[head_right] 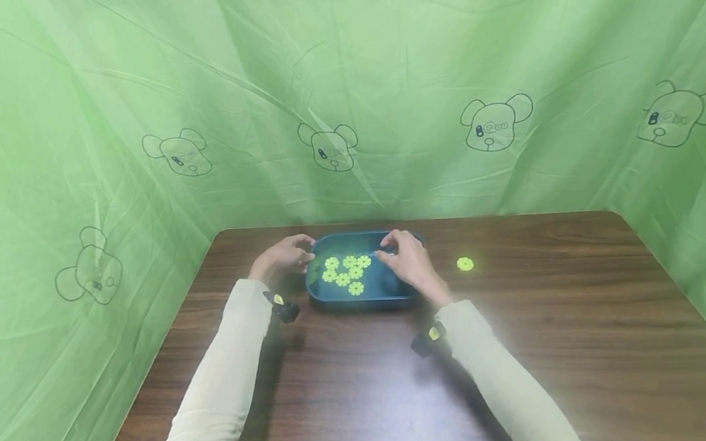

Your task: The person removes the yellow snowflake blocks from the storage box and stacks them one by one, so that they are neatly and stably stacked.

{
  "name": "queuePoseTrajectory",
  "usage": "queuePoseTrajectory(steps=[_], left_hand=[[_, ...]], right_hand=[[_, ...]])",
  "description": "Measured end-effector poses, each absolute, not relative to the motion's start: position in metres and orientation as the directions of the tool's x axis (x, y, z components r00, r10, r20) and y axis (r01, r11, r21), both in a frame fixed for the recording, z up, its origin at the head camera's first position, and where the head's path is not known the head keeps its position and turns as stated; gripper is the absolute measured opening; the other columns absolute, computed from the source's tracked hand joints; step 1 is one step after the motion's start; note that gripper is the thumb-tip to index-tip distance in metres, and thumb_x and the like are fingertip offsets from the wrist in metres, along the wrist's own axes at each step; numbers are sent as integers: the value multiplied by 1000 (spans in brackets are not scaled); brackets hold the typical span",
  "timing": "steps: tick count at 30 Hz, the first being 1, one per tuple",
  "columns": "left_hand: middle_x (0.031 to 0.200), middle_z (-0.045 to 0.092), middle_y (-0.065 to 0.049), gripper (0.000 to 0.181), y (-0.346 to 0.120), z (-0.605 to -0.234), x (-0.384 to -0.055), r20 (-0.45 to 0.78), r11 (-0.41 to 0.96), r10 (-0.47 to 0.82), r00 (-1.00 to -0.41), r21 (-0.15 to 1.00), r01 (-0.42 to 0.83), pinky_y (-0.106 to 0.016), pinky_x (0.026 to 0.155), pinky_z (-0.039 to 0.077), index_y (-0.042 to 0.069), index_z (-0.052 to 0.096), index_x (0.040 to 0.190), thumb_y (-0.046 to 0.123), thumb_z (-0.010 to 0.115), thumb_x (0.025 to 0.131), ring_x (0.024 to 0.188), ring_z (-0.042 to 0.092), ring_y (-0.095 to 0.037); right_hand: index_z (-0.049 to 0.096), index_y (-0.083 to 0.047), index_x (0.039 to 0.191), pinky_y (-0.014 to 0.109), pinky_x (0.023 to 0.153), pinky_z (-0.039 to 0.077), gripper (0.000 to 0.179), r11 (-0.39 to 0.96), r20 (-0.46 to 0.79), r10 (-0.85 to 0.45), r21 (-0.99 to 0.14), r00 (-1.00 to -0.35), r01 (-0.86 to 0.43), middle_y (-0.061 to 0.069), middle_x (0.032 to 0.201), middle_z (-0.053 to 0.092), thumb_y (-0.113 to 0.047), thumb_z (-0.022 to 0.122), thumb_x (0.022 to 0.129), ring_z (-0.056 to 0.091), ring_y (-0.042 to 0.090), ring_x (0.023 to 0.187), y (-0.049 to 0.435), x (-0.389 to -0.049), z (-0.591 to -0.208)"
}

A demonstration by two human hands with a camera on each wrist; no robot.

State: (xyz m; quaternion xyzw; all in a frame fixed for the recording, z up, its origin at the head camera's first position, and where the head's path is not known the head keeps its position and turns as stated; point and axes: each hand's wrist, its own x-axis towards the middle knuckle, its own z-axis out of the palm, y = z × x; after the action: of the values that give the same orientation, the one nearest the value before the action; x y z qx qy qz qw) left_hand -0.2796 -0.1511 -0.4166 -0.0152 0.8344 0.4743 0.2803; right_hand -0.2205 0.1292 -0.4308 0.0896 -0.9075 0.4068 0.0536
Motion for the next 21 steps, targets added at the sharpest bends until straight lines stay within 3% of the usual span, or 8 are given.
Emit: queuePoseTrajectory(steps=[5,14,21], left_hand=[[106,53,-20,42,-151,-417,-280,-478,565,238,-846,776,-280,-42,88,53,4,42,138,5,52,97,84,56,-22],[116,50,-25,41,-151,-416,-280,-491,543,231,-840,781,-307,-50,97,48,4,41,138,4,50,98,83,54,-22],[113,52,-24,41,-151,-416,-280,-487,546,237,-841,782,-300,-47,94,50,5,42,137,5,51,98,83,55,-22]], right_hand=[[63,-8,102,37,79,47,26,658,140,-146,-725,-979,-202,12,103,60,-27,71,87,58,28,93,117,-220,-437],[63,-5,109,41,84,50,33,676,22,-261,-709,-965,-199,12,108,63,-27,72,86,60,25,95,103,-224,-451],[65,-6,101,41,86,49,25,698,-43,-357,-676,-933,-236,9,100,66,-24,73,85,61,24,95,96,-228,-457]])
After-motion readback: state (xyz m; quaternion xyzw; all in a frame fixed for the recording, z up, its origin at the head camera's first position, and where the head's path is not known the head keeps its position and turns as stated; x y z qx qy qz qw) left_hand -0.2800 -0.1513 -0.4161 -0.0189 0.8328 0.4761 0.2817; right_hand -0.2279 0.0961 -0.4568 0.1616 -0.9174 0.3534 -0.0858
